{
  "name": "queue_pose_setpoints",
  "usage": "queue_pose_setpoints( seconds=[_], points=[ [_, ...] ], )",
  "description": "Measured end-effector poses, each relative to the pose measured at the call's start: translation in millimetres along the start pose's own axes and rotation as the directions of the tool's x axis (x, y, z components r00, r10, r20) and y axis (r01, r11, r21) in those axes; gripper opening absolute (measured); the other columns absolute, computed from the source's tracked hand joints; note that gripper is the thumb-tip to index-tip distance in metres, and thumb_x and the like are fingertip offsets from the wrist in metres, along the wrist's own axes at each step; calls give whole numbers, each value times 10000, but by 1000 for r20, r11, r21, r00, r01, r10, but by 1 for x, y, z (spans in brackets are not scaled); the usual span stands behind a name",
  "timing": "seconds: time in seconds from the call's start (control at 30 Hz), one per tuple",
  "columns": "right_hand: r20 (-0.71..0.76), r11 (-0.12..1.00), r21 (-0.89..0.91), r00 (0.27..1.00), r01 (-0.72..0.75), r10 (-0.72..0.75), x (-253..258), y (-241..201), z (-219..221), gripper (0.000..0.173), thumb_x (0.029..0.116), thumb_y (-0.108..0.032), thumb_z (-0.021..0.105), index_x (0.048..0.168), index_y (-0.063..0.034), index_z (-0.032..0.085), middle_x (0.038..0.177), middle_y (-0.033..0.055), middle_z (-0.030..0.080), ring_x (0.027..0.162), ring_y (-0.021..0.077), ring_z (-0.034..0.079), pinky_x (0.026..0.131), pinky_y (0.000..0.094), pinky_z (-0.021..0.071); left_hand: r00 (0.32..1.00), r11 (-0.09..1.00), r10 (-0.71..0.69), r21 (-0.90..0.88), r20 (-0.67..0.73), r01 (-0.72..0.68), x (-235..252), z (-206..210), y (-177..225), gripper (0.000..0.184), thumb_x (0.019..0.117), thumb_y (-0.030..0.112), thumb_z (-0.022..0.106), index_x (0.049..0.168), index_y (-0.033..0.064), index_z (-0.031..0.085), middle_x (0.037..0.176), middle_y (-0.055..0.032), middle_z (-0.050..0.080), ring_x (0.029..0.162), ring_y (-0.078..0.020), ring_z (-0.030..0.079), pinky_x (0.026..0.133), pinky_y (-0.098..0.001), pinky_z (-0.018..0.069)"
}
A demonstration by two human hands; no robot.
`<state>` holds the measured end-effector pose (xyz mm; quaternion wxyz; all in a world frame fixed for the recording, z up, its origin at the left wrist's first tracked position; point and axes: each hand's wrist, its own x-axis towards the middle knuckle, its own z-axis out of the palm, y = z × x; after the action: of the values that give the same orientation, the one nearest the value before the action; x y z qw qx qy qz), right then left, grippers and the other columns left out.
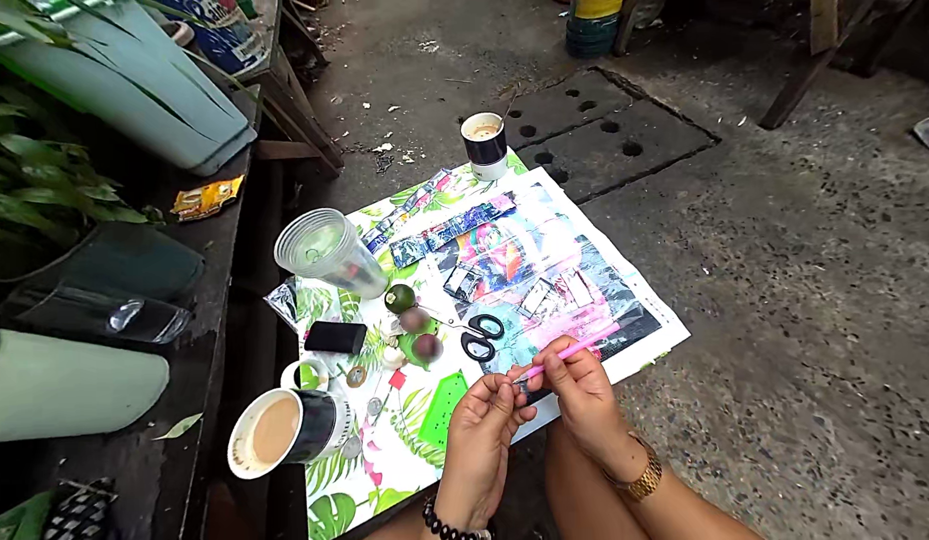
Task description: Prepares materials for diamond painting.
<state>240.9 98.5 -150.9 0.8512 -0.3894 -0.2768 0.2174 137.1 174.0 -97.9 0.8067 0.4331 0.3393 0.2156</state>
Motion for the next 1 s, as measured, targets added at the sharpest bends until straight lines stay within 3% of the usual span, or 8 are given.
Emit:
queue_pose_setpoints(
  seconds=[0.4,0.67,1.0],
  points=[
    [32,998,-14,998,-60,61,0,-2,-1,130,1072,-55,468,1015,-82,582,847,-19,733,795,68,724,779,242,601,1000,999,18,44,-8,-18,1,-1,-3,178,1009,-68,492,975,-7,656,973,-109,749,784,-115,728,735,-243,620],
    [-41,907,247,931,-342,362,3,-10,4,222,1088,-76,395,991,-62,594,797,46,739,736,108,732,744,253,609,998,998,58,26,-29,-57,0,1,-3,179,995,-77,516,985,-23,687,989,-124,755,781,-122,730,739,-244,621],
    [-55,906,257,931,-336,361,3,-10,5,219,1083,-78,412,976,-63,602,784,37,729,718,99,722,737,253,609,998,998,61,27,-14,-61,0,-1,-1,178,983,-91,530,978,-6,686,944,-94,752,762,-110,726,738,-246,624]
  ],
)
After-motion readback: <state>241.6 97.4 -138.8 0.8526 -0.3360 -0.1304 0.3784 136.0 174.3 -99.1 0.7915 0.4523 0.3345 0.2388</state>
